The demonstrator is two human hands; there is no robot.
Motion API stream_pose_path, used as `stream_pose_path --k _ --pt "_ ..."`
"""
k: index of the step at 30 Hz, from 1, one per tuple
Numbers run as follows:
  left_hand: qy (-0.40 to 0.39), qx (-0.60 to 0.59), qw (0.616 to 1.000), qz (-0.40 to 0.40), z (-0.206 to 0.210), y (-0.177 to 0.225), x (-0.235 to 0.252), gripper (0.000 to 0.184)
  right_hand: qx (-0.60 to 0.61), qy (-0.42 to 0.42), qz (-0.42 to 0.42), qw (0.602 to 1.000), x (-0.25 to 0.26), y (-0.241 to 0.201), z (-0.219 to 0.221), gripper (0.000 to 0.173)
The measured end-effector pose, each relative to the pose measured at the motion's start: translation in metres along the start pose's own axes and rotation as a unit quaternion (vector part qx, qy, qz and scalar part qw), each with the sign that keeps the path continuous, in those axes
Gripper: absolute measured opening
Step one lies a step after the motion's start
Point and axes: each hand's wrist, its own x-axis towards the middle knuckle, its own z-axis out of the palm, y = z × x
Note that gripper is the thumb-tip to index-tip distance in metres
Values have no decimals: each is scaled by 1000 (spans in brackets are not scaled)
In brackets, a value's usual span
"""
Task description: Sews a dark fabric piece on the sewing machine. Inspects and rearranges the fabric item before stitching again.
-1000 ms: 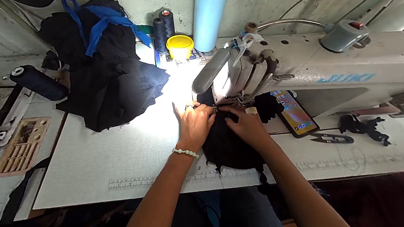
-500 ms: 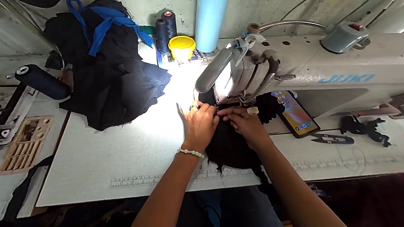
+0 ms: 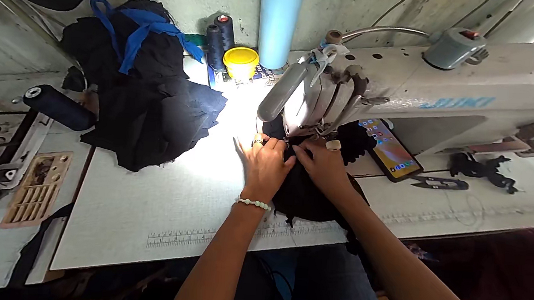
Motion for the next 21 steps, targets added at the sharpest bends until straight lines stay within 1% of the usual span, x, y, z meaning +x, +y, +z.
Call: stream_pose_path --k 3,5,7,10,12,14,15,18,21 --pt "8 13 1000 7 3 1 1 20 43 -7 65 997 -1 -13 -2 26" --pt "14 8 1000 13 3 -1 1 16 59 0 75 995 -3 -15 -2 27" --pt "32 14 999 28 5 -2 3 13 80 -14 103 991 -4 -17 -3 27" --pt "18 -3 999 37 2 -4 5 7 103 -26 132 986 -3 -18 -5 27" --pt "2 -30 998 55 -1 -10 7 7 90 -20 117 989 -4 -19 -5 22" --pt "-20 -61 994 89 -4 -20 9 4 58 -13 91 994 -8 -21 -6 15" --pt "-33 -75 991 107 -6 -25 11 4 41 -16 80 996 -10 -23 -6 13" --pt "-54 -88 983 151 -7 -37 15 5 -1 -26 47 999 -24 -29 0 17" --pt "-85 -87 980 160 -11 -41 20 6 -54 25 -12 998 -43 -32 17 18"
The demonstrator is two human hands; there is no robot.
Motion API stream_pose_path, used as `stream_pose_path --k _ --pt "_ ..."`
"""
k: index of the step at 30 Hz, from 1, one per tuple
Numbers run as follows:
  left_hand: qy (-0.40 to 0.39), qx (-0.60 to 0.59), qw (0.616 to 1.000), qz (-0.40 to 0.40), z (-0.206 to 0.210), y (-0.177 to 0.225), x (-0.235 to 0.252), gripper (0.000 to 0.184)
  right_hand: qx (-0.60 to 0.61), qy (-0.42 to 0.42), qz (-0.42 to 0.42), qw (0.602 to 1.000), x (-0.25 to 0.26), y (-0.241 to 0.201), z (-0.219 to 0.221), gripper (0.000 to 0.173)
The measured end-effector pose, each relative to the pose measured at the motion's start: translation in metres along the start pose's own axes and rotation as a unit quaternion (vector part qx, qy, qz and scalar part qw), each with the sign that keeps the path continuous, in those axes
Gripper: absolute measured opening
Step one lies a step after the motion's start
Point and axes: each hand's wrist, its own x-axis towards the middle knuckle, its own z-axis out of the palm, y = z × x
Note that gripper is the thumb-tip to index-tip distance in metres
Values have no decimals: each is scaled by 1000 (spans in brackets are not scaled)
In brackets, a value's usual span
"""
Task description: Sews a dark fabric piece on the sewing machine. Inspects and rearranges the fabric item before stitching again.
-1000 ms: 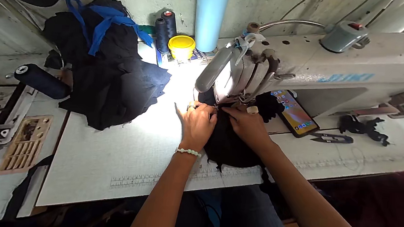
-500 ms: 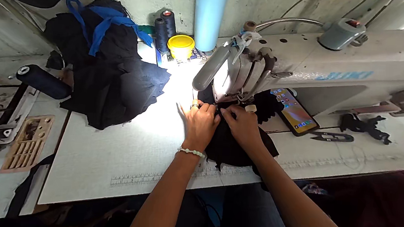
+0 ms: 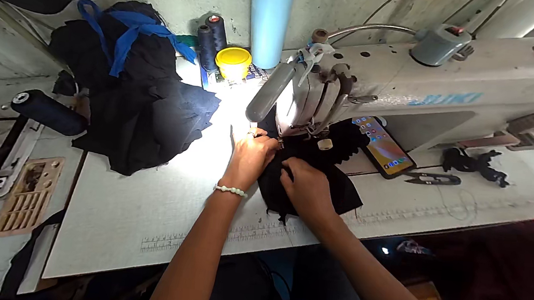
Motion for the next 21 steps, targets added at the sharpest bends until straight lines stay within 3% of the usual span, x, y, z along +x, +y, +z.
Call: stream_pose_path --k 4,7,10,13,17,21 --pt "-20 9 1000 13 -8 4 2 11 -74 81 -77 991 -17 1 20 13" --pt "33 37 996 80 -11 13 -4 17 -89 105 -109 984 -20 5 25 12" --pt "10 58 993 107 -6 11 -21 21 -80 111 -123 983 -22 11 26 15" --pt "25 81 994 65 3 13 -39 23 -58 95 -134 985 -19 27 18 23" --pt "42 129 991 -11 18 49 -44 24 -8 66 -154 986 -14 57 4 23" --pt "46 118 992 -20 19 52 -42 22 5 43 -133 990 -12 47 -4 19"
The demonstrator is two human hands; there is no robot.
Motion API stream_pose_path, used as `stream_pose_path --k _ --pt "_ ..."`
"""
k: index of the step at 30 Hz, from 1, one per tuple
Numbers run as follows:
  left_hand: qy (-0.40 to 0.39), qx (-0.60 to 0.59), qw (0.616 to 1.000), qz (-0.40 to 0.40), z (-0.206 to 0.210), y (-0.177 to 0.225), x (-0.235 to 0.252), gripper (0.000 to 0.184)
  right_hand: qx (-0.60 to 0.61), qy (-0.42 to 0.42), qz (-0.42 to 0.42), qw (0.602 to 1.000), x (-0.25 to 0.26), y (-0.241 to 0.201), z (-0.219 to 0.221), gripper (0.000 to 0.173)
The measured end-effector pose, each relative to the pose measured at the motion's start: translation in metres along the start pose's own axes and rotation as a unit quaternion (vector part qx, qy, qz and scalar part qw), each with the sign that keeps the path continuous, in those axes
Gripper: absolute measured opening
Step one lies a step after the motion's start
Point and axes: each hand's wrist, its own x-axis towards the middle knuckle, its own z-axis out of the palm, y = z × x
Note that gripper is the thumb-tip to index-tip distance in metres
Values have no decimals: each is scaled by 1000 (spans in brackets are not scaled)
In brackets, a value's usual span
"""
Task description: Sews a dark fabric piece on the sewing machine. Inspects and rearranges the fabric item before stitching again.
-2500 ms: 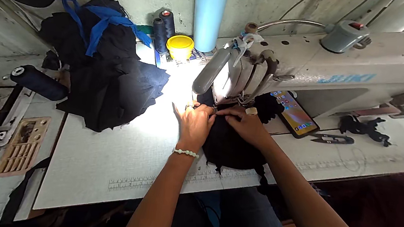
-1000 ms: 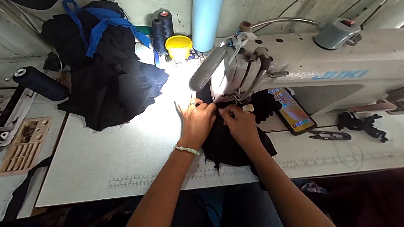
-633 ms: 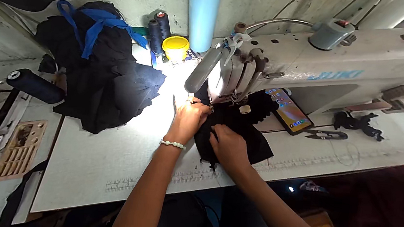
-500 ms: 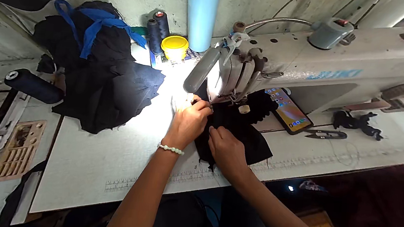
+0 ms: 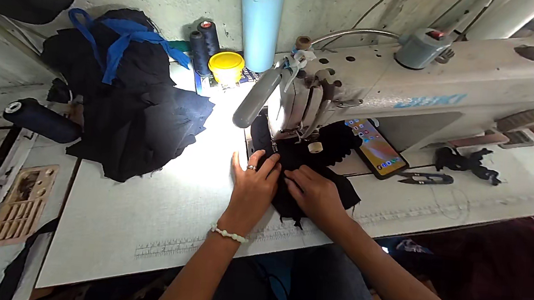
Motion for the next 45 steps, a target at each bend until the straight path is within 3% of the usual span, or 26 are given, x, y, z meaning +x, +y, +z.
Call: stream_pose_path --k 4,14,18,21,23,28,37,45 --pt "-3 -17 1000 -2 -3 -7 -2 20 0 10 17 1000 1 -19 3 17" --pt "-21 5 1000 7 -7 -11 -3 25 -51 -14 -36 998 -8 -24 2 15" --pt "-16 -1 1000 5 -5 -10 -4 24 -42 -25 -21 999 -6 -29 -8 26" --pt "-19 -8 1000 8 -6 -10 -4 23 25 -22 3 999 17 -16 -16 26" --pt "-17 -8 1000 13 -7 -10 -1 22 45 1 -27 999 29 -3 -7 24" --pt "-21 20 1000 3 -6 -9 -3 24 -2 -11 -107 994 20 28 16 27" --pt "-42 20 999 -2 -9 -15 4 25 -92 -7 -145 985 25 34 15 28" --pt "-51 2 999 -10 -7 -24 13 24 -79 -2 -136 988 36 43 22 27"
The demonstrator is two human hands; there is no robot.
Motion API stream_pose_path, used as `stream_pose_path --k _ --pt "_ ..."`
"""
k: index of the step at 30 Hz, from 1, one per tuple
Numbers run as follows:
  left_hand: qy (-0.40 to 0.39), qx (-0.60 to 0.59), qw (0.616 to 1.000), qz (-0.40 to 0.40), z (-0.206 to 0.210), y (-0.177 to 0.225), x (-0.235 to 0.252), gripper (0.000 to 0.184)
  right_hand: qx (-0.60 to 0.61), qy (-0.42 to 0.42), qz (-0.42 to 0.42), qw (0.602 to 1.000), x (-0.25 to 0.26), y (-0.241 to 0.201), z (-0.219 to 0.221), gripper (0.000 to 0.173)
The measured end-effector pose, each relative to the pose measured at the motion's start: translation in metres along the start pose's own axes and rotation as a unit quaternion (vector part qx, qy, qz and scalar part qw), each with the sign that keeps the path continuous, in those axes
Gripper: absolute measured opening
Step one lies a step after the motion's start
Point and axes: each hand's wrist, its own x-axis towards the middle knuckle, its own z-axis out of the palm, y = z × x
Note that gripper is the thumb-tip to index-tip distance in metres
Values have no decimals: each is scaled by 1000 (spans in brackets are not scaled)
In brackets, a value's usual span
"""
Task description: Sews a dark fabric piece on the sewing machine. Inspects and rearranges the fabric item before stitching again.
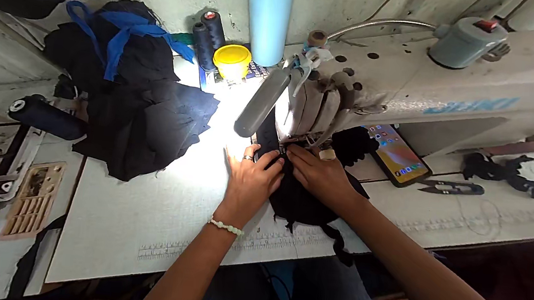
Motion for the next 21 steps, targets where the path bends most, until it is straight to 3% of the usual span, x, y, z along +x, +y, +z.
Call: stream_pose_path --k 5,12,17,21 --pt "29 -7 999 31 6 -6 0 20 49 -14 46 998 3 -2 -3 28" --pt "36 -74 995 59 8 -8 3 15 42 -11 188 981 -27 -59 -47 25" --pt "13 -114 993 -15 0 -5 6 15 87 -7 242 966 -33 -65 -47 11" --pt "7 -115 990 -77 -4 4 16 14 161 -41 282 945 -19 -56 -59 14"
